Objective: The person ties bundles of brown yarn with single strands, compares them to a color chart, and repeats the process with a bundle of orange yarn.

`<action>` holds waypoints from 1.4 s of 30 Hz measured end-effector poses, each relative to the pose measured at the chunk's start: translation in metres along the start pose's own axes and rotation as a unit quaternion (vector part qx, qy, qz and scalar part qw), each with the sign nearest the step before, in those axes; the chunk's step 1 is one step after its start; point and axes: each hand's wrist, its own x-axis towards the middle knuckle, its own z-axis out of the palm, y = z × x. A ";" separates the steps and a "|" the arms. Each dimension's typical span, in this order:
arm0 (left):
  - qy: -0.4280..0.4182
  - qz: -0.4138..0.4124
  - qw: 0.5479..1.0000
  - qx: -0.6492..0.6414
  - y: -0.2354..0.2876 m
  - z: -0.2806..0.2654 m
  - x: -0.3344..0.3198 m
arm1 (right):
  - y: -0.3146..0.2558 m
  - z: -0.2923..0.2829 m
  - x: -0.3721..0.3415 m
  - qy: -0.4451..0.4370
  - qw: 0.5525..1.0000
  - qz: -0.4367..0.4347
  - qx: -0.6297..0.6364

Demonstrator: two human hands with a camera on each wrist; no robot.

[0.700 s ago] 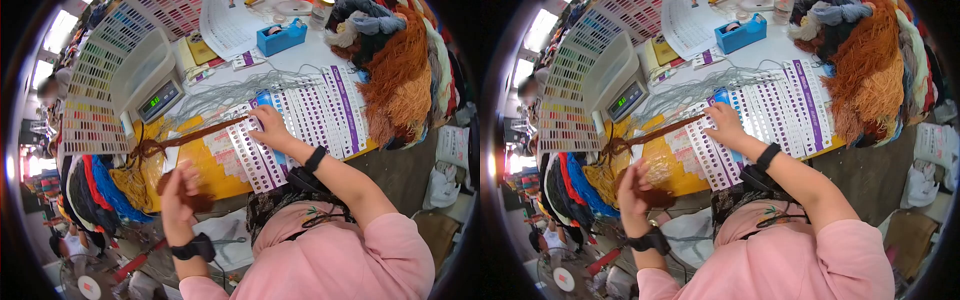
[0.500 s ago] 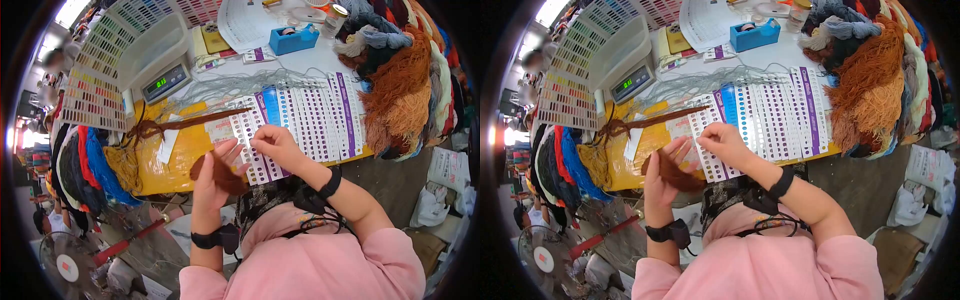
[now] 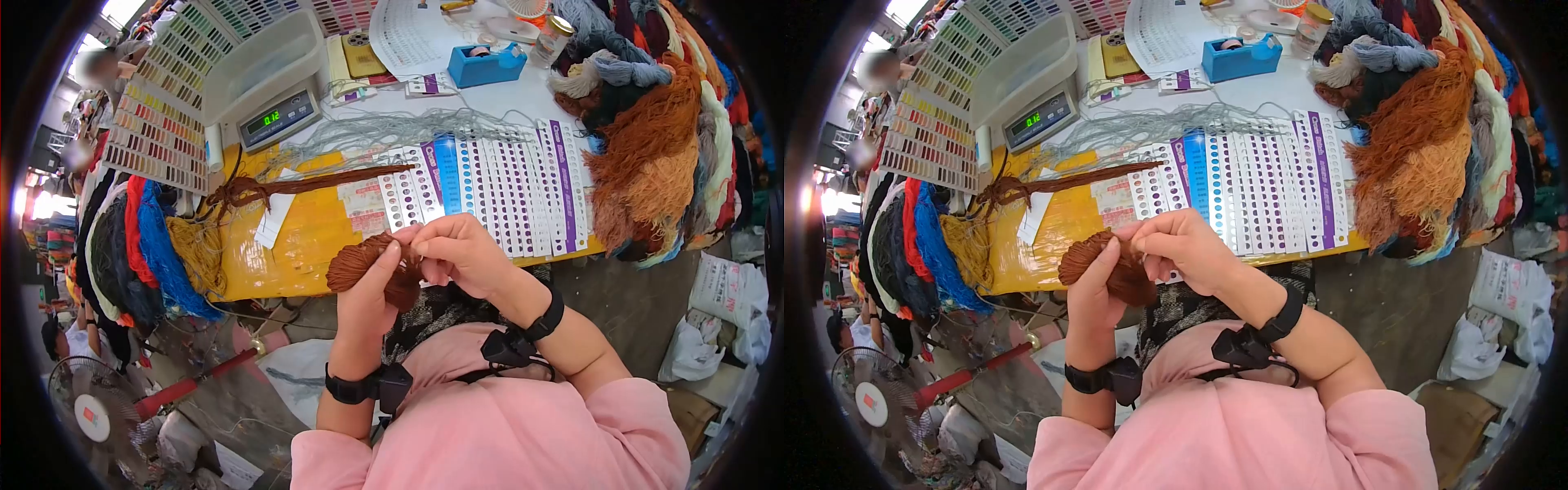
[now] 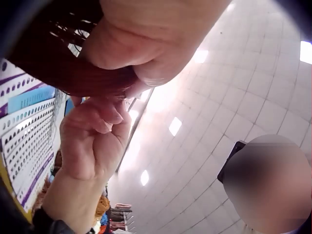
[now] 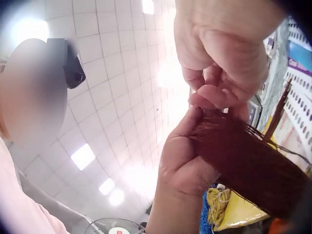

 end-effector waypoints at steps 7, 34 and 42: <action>-0.027 -0.052 0.997 -0.056 0.005 0.001 -0.004 | -0.001 0.000 -0.006 0.018 0.992 0.000 -0.126; 0.004 -0.049 0.991 -0.123 0.000 0.001 -0.009 | -0.003 -0.008 -0.011 -0.029 0.999 0.032 0.026; -0.007 -0.047 0.994 -0.103 0.001 0.008 -0.008 | 0.000 0.004 -0.009 0.035 0.989 0.025 -0.143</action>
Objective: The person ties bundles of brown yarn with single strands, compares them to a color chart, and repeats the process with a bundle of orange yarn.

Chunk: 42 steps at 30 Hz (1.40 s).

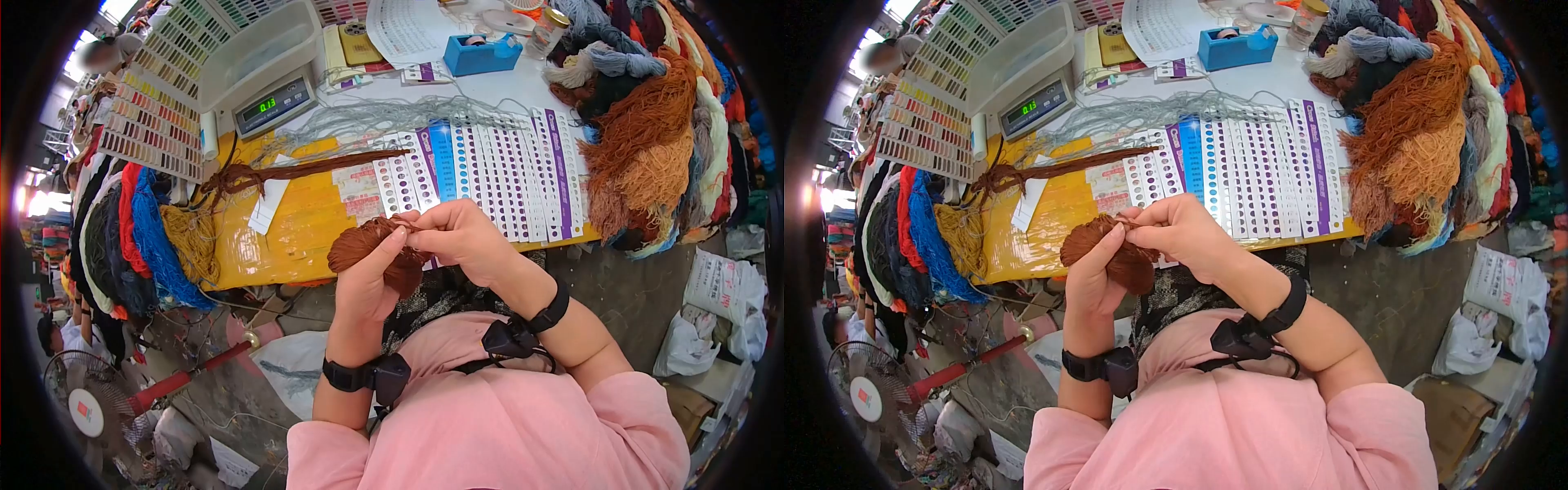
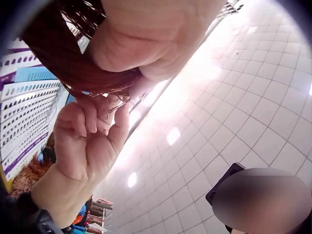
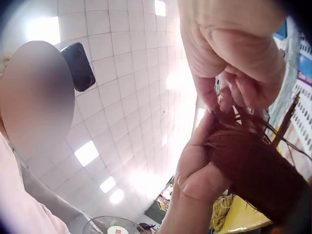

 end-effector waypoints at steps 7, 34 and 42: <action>-0.006 -0.001 1.000 -0.017 0.003 -0.009 -0.001 | 0.006 -0.014 0.004 -0.054 0.977 0.001 0.205; 0.006 -0.009 0.999 -0.039 0.001 -0.002 0.004 | -0.002 0.007 0.008 -0.015 0.999 0.015 0.028; -0.028 -0.008 0.999 -0.035 0.003 -0.007 0.005 | -0.002 0.004 0.009 -0.007 0.994 0.025 0.106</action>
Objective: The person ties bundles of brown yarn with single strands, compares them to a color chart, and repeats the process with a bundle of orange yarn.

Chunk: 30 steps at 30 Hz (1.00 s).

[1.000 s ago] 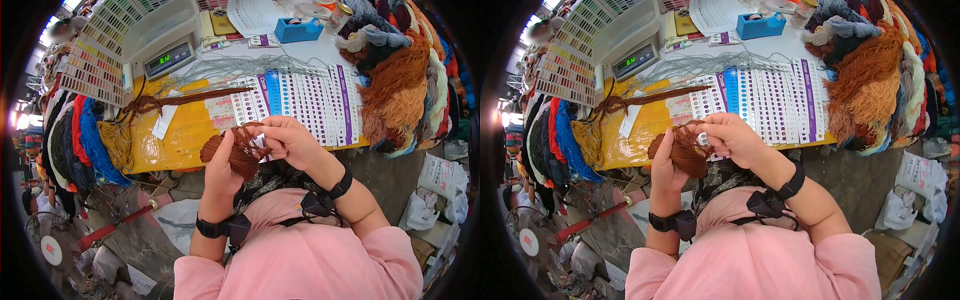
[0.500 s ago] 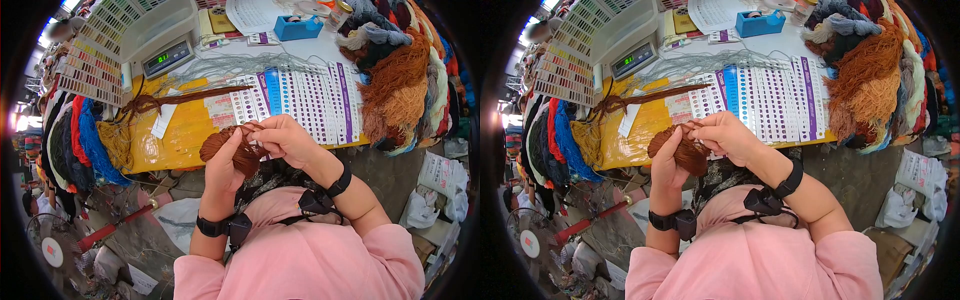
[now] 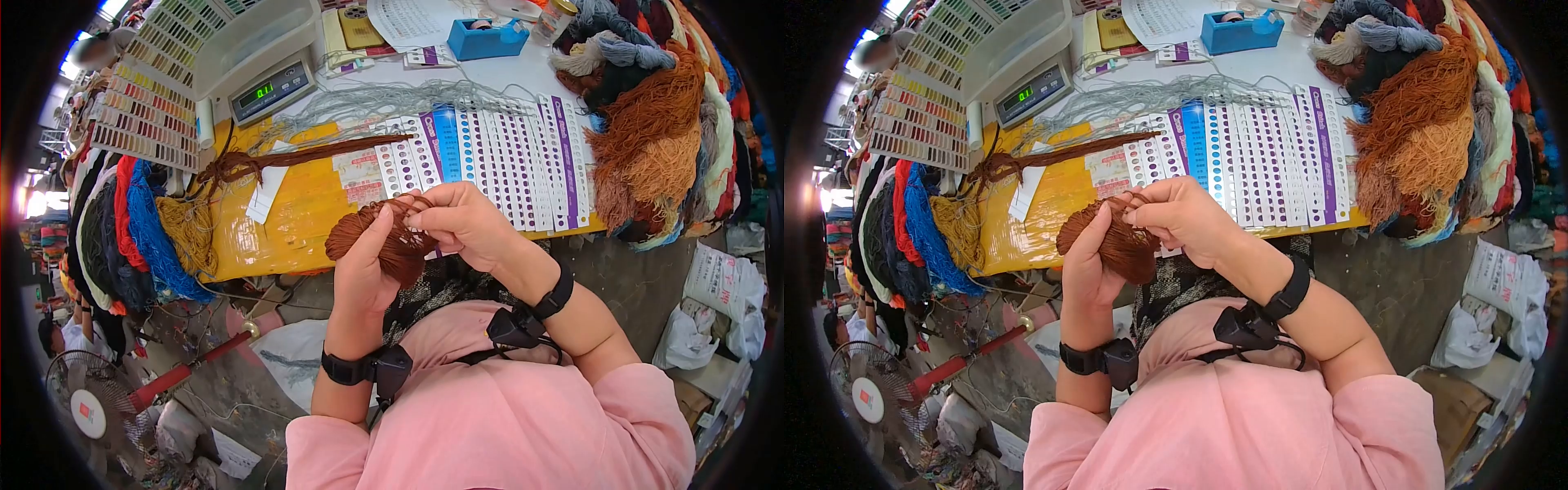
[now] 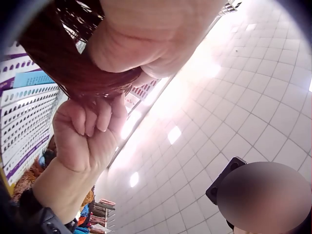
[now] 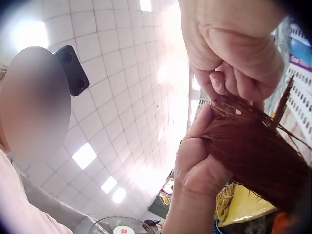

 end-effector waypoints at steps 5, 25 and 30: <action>-0.004 0.003 1.000 -0.020 0.000 -0.002 0.001 | 0.002 -0.004 0.002 -0.001 1.000 0.001 0.010; 0.025 -0.139 0.952 0.273 0.065 -0.011 0.004 | -0.051 -0.040 -0.025 -0.147 0.933 -0.075 -0.320; 0.072 -0.009 0.961 -0.266 0.124 -0.159 -0.019 | -0.104 -0.081 -0.052 -0.117 0.961 -0.218 0.126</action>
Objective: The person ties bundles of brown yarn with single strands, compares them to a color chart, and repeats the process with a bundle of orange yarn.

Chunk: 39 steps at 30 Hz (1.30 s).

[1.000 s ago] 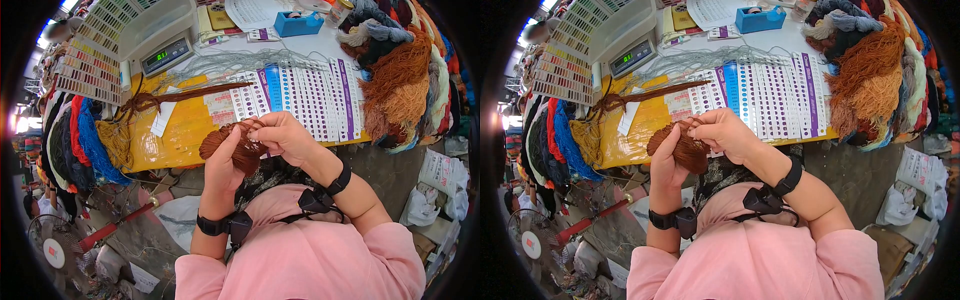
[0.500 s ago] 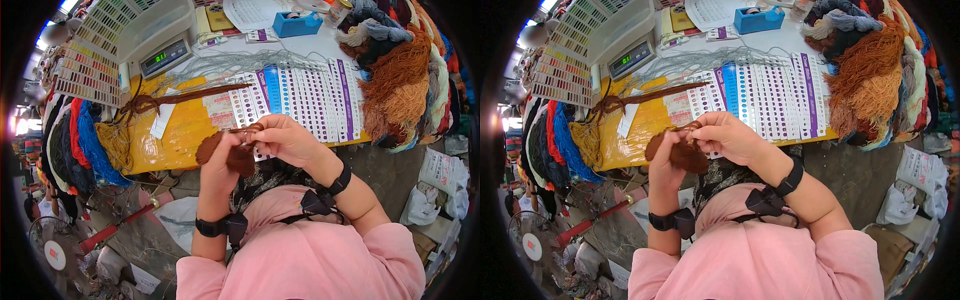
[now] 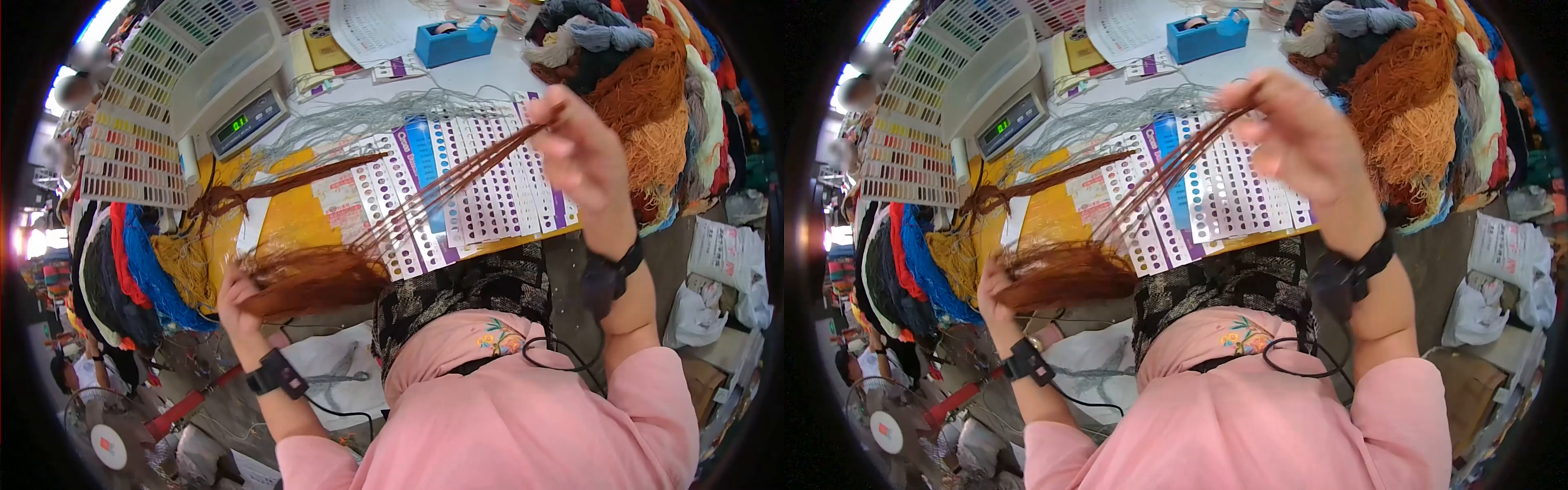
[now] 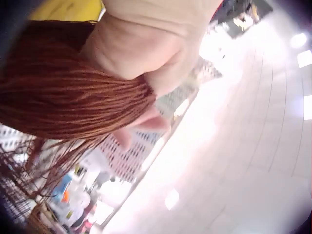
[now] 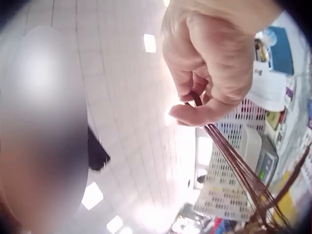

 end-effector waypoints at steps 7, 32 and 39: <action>0.160 0.235 0.937 0.205 0.131 -0.100 -0.062 | -0.228 -0.173 -0.041 0.286 0.815 -0.428 -0.265; 0.084 -0.108 0.697 0.704 -0.202 0.058 0.214 | 0.133 -0.139 0.076 0.199 0.639 -0.168 -0.724; 0.113 -0.111 0.383 0.910 -0.205 0.067 0.196 | 0.141 -0.137 0.073 0.202 0.647 -0.206 -0.706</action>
